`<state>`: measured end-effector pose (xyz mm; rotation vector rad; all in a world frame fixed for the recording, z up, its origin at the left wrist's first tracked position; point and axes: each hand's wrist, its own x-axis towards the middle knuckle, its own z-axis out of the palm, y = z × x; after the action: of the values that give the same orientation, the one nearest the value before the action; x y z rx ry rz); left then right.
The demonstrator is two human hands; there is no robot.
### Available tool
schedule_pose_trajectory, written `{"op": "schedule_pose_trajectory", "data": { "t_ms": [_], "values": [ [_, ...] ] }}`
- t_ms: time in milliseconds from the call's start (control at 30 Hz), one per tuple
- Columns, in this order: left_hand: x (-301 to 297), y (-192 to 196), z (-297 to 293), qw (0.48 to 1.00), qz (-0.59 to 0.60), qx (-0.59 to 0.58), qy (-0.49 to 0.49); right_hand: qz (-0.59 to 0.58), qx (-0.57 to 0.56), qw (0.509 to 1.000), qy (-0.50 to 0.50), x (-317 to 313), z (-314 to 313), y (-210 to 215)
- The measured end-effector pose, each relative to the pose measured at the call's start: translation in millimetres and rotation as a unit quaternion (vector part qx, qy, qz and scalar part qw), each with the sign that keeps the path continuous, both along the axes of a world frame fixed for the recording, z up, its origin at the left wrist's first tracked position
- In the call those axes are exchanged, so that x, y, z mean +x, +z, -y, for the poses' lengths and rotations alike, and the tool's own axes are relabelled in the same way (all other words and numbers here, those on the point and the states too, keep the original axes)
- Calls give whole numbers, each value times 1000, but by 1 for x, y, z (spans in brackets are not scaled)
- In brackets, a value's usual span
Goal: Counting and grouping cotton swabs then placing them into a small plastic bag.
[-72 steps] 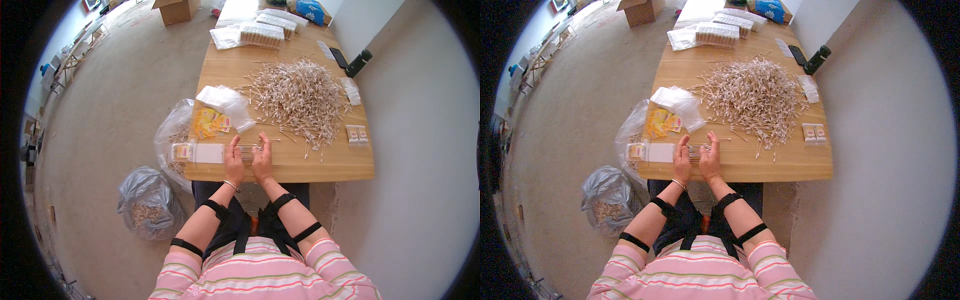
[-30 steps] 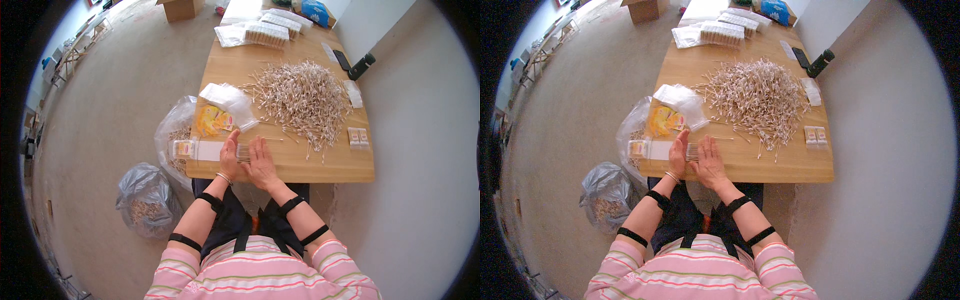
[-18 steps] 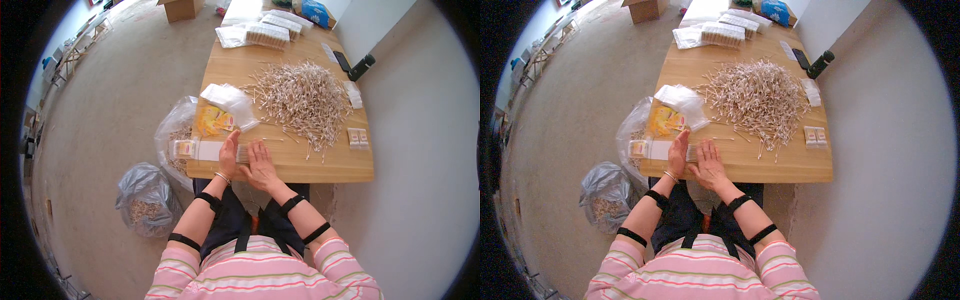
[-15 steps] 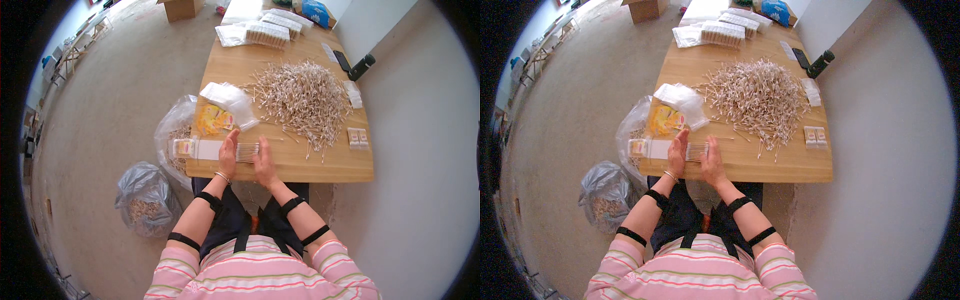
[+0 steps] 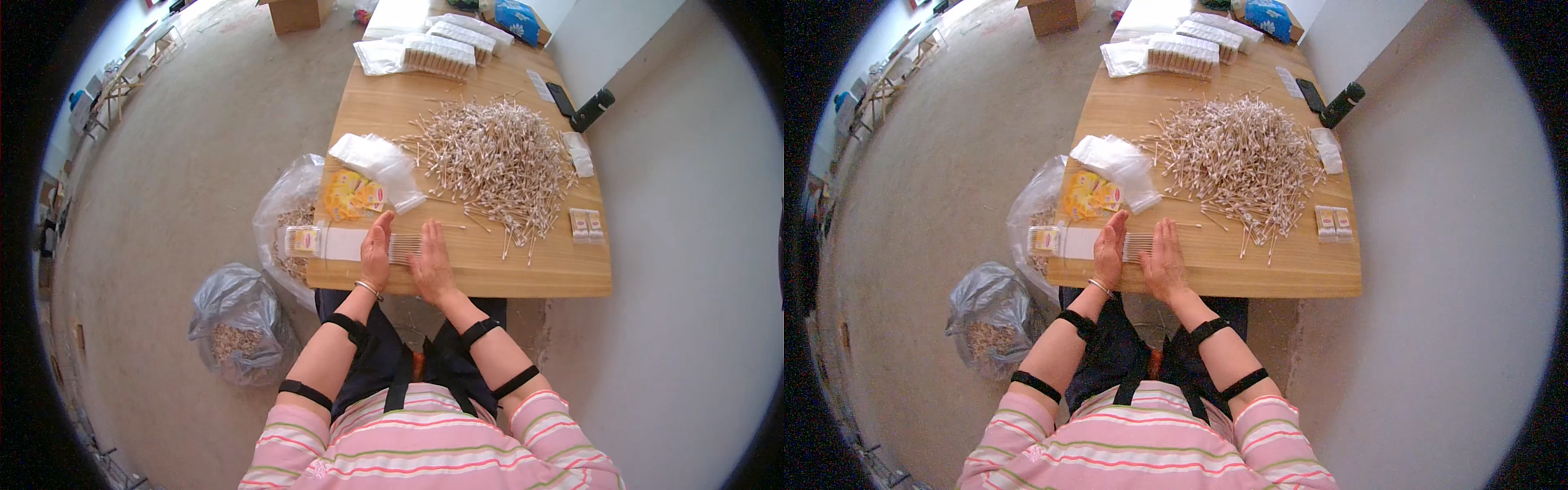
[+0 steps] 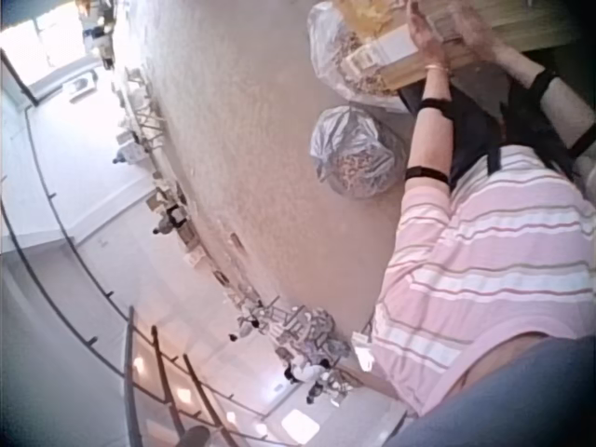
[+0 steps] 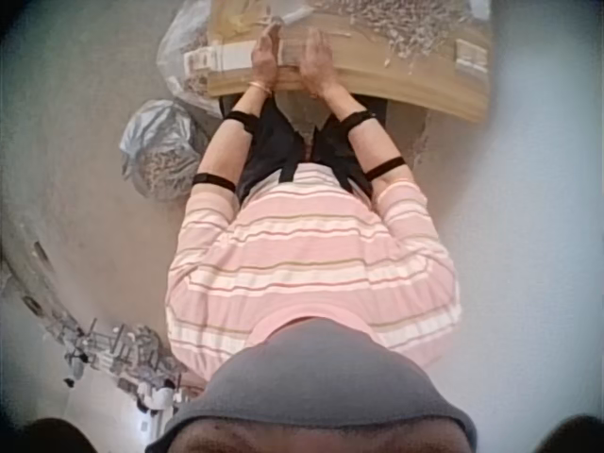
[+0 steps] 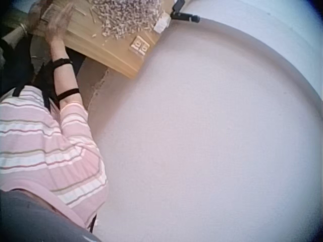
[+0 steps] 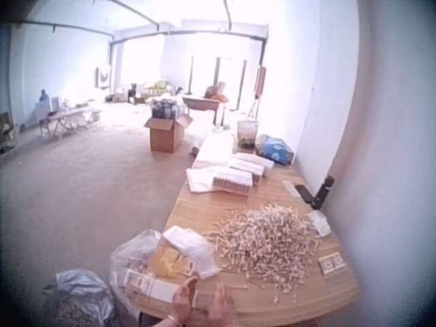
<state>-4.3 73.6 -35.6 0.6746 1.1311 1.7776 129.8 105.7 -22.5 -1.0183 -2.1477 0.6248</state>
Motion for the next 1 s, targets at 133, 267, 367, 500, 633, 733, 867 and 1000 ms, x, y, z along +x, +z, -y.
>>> {"op": "schedule_pose_trajectory", "data": {
  "t_ms": [133, 267, 367, 500, 633, 733, 867, 1000],
  "values": [
    [0, 3, -1, 999, -43, -1, 15, 286, 54, 954, 76, 4, 13, 14],
    [1, 2, -3, 998, -63, -5, 9, 331, 59, 939, 76, 3, 15, 17],
    [-6, 0, 5, 984, -178, -25, 2, 332, 45, 939, 84, 1, 16, 18],
    [-4, 8, 34, 870, -493, -3, 27, 308, 38, 947, 83, 2, 16, 16],
    [-5, 21, 66, 773, -628, -70, -55, 314, 41, 946, 74, 5, 13, 13],
    [-2, 27, 73, 746, -659, -67, -66, 318, 45, 944, 77, 3, 14, 13],
    [-1, 30, 72, 720, -686, -74, -78, 339, 52, 936, 78, 3, 15, 15],
    [1, 28, 72, 709, -699, -58, -65, 327, 38, 941, 81, 3, 15, 17]
  ]
}}
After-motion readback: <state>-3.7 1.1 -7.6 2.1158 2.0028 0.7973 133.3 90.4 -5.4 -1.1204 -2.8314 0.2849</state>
